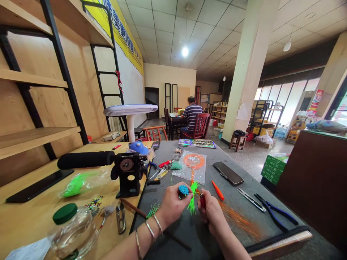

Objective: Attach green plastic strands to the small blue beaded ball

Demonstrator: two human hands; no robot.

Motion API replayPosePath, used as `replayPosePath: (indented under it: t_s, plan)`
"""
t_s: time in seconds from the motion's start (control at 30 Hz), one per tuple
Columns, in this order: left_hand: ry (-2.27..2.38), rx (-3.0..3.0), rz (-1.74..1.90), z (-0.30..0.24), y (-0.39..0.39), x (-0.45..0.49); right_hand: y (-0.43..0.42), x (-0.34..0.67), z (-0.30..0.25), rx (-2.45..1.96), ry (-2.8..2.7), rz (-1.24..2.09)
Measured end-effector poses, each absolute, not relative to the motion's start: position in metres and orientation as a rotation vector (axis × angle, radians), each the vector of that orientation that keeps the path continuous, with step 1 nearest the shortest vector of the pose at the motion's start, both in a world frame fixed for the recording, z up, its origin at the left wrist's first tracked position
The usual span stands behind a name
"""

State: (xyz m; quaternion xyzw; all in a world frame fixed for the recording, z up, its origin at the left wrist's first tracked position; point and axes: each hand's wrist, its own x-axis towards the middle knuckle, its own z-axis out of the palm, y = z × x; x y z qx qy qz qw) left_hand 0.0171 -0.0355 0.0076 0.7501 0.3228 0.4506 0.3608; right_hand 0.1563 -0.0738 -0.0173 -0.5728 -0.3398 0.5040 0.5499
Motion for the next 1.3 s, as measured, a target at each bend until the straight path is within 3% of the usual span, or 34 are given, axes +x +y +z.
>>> replayPosePath:
  t_s: [0.87, 0.97, 1.13, 1.3]
  plan:
    - [0.830, 1.914, 1.151, 0.006, -0.036, 0.017, -0.079, 0.161, -0.014, -1.340, -0.847, 1.131]
    - [0.863, 1.848, 1.147, 0.006, -0.036, 0.018, -0.084, 0.189, -0.012, -1.470, -0.946, 0.851]
    - [0.810, 1.647, 1.131, 0.006, -0.033, 0.021, -0.087, 0.261, -0.012, -2.001, -1.304, 0.005]
    - [0.798, 1.538, 1.099, 0.005, -0.031, 0.024, -0.085, 0.287, -0.022, -2.317, -1.463, -0.336]
